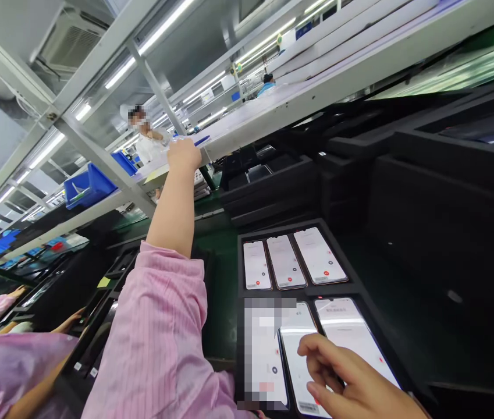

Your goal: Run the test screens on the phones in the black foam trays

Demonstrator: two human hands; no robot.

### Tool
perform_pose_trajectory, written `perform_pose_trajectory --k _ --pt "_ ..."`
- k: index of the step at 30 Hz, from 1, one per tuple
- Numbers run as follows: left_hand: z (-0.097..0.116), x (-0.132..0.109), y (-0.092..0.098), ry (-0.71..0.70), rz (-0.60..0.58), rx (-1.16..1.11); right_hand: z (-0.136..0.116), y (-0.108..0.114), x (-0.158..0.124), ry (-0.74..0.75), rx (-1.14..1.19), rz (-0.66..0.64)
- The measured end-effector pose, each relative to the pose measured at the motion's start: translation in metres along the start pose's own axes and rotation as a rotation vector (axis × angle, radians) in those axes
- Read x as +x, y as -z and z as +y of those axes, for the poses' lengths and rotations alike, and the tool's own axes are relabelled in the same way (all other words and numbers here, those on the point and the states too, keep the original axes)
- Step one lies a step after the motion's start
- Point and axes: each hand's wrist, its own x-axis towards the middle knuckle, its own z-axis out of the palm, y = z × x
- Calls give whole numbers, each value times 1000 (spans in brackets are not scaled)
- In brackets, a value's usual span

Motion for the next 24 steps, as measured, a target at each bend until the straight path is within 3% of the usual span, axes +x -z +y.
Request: perform_pose_trajectory --k 2,4,9,12,13,15,16,20,22,24 --pt "-1 3 -4 11 -70 5 -1 1 0 19 -6 -8" --pt "-7 6 -6 -32 -62 7 -2 2 1 70 -12 -8" --pt "-26 8 -3 -204 103 -74 1 5 6 221 9 46" --pt "-24 -28 -11 -341 290 -166 5 8 5 317 38 158" --pt "-21 -55 -17 -447 411 -219 7 10 3 362 39 214" --pt "-11 -132 -29 -708 632 -362 11 14 0 459 40 361" --pt "-6 -180 -34 -819 625 -451 14 16 -2 498 44 442" --pt "3 -370 -47 -737 22 -667 23 18 -24 552 95 686" --pt "-5 -434 -58 -594 -182 -724 24 21 -39 559 103 745" --pt "-19 -468 -74 -429 -263 -724 22 29 -50 533 6 763"
